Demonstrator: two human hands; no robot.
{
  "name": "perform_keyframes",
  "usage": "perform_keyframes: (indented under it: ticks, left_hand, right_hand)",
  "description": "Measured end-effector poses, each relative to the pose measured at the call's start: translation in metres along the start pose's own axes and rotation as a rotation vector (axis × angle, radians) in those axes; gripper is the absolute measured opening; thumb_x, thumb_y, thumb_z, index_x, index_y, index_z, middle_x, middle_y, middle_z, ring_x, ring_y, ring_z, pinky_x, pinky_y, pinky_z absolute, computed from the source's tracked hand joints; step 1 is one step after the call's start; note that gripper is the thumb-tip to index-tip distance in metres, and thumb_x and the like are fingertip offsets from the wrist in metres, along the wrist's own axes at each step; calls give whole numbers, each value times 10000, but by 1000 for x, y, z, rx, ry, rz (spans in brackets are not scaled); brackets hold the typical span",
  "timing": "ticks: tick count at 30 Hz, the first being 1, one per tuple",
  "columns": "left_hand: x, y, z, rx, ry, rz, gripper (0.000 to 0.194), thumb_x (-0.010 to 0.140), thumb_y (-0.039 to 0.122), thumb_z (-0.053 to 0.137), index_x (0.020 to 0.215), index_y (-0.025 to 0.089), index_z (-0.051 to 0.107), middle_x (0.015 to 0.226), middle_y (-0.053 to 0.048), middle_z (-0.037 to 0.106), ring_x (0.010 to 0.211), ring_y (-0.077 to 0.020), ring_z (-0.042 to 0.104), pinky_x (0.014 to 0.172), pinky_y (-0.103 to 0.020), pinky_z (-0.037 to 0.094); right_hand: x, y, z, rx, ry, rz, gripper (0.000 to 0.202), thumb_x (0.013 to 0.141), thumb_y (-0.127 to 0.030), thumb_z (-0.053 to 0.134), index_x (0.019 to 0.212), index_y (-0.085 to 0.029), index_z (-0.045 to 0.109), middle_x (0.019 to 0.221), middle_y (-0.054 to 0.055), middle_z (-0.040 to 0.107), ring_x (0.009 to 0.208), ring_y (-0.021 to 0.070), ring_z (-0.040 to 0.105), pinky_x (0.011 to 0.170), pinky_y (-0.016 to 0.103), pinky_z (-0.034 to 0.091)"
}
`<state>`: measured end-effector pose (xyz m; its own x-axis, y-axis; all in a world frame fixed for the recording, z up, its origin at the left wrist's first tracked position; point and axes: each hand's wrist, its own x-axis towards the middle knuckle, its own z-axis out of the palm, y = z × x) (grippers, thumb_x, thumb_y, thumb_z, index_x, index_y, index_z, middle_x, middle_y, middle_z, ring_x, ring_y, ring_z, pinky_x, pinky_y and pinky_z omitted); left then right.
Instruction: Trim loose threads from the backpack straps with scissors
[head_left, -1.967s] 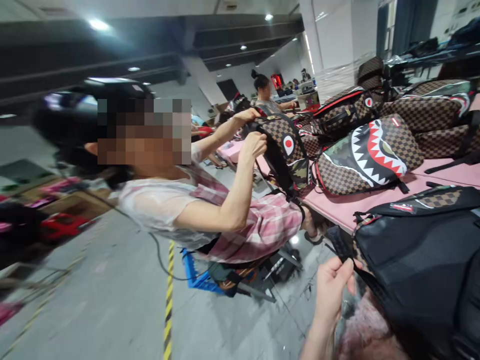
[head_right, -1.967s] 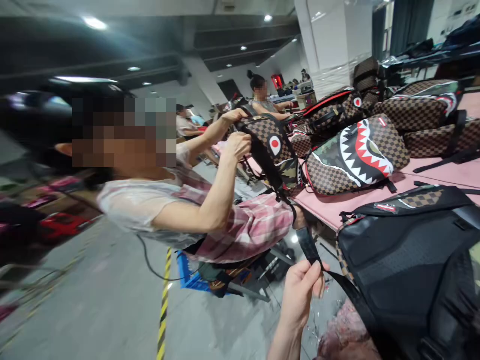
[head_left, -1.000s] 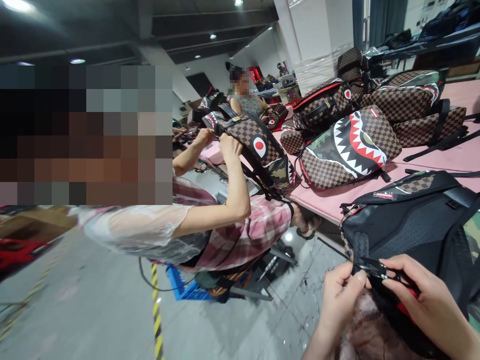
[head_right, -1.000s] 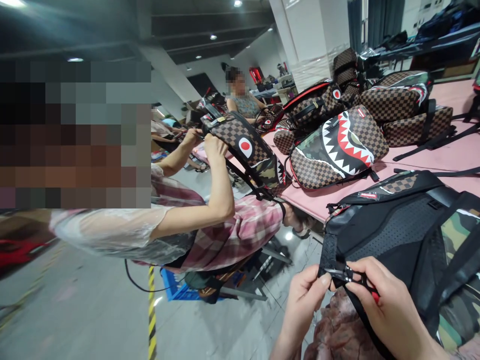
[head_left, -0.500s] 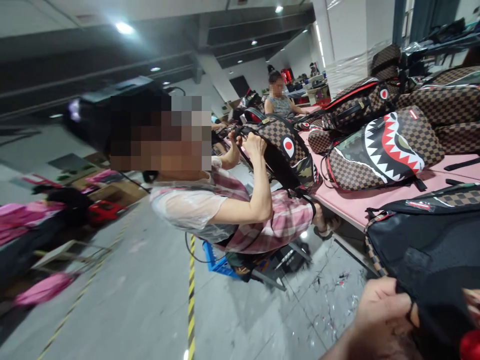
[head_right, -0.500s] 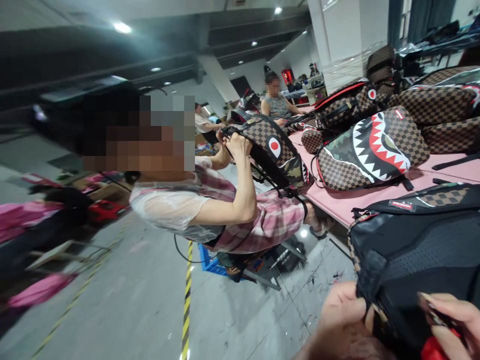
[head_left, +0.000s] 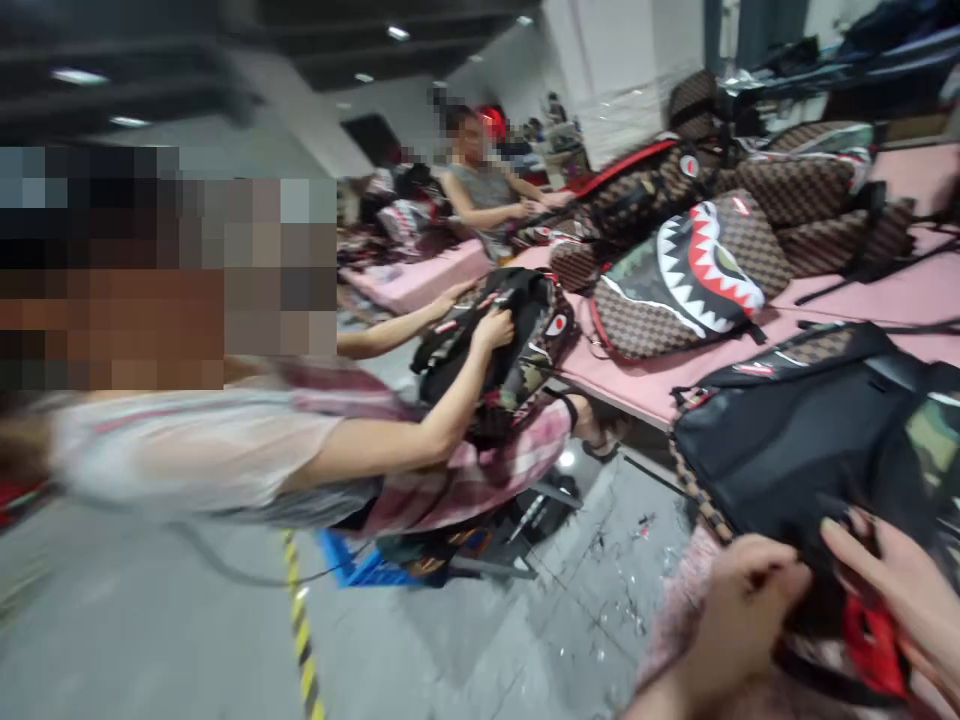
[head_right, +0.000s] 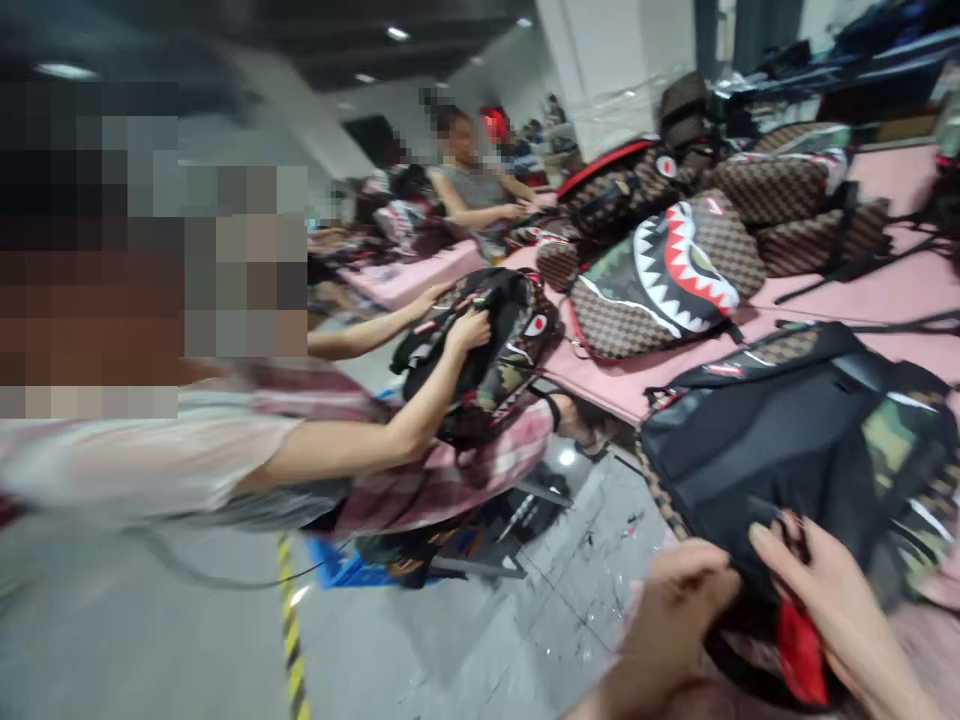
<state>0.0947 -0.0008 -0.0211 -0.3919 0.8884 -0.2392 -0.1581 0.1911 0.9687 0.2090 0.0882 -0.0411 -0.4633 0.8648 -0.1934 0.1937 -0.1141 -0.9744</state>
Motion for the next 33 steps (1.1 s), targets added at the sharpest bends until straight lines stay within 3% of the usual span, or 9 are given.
perform_keyframes:
  ticks: [1, 5, 9, 11, 18, 26, 33]
  left_hand:
    - [3, 0, -2, -14, -12, -33, 305, 730, 366, 558, 542, 143, 468, 577, 18, 381, 572, -88, 342, 547, -217, 289]
    - [19, -6, -10, 2, 15, -78, 349, 759, 335, 520, 527, 156, 329, 553, 39, 239, 537, -74, 221, 493, -216, 212]
    - [22, -8, -10, 102, 19, 0, 304, 769, 347, 515, 563, 144, 424, 591, 20, 321, 584, -90, 291, 542, -223, 266]
    - [22, -5, -7, 138, 8, 39, 293, 773, 342, 513, 570, 139, 453, 610, 6, 367, 613, -101, 331, 575, -228, 294]
    - [19, 1, 0, 157, -19, 56, 257, 774, 323, 514, 605, 130, 527, 647, -20, 456, 646, -120, 395, 600, -235, 323]
    - [23, -6, -1, 186, -7, 43, 216, 747, 263, 547, 584, 124, 577, 621, -13, 451, 618, -108, 387, 558, -228, 303]
    - [25, -15, -1, 150, -11, 43, 227, 731, 334, 593, 666, 122, 643, 676, -36, 516, 658, -121, 439, 600, -230, 356]
  right_hand:
    - [0, 1, -1, -27, -6, -6, 327, 807, -455, 516, 964, -170, 547, 779, 21, 611, 650, 160, 576, 545, 252, 471]
    - [-1, 6, -12, -372, 303, -283, 269, 877, -349, 411, 1071, -199, 520, 982, 66, 605, 854, 182, 577, 715, 283, 456]
    - [-12, 12, -27, -628, 223, -670, 244, 856, -195, 473, 1095, -198, 521, 935, 63, 611, 860, 170, 564, 750, 288, 435]
    - [-14, 14, -31, -691, 189, -755, 251, 852, -150, 475, 1096, -190, 517, 868, 53, 610, 795, 157, 556, 703, 276, 431]
    - [-12, 7, -30, -783, 92, -736, 198, 886, -179, 423, 1053, -168, 528, 832, 62, 601, 757, 166, 540, 655, 278, 419]
    - [-11, 3, -37, -694, -4, -644, 197, 896, -237, 414, 1012, -169, 557, 841, 54, 599, 765, 165, 538, 668, 279, 411]
    - [-12, -2, -36, -693, -11, -611, 207, 902, -238, 394, 996, -170, 565, 834, 61, 597, 753, 170, 527, 655, 280, 397]
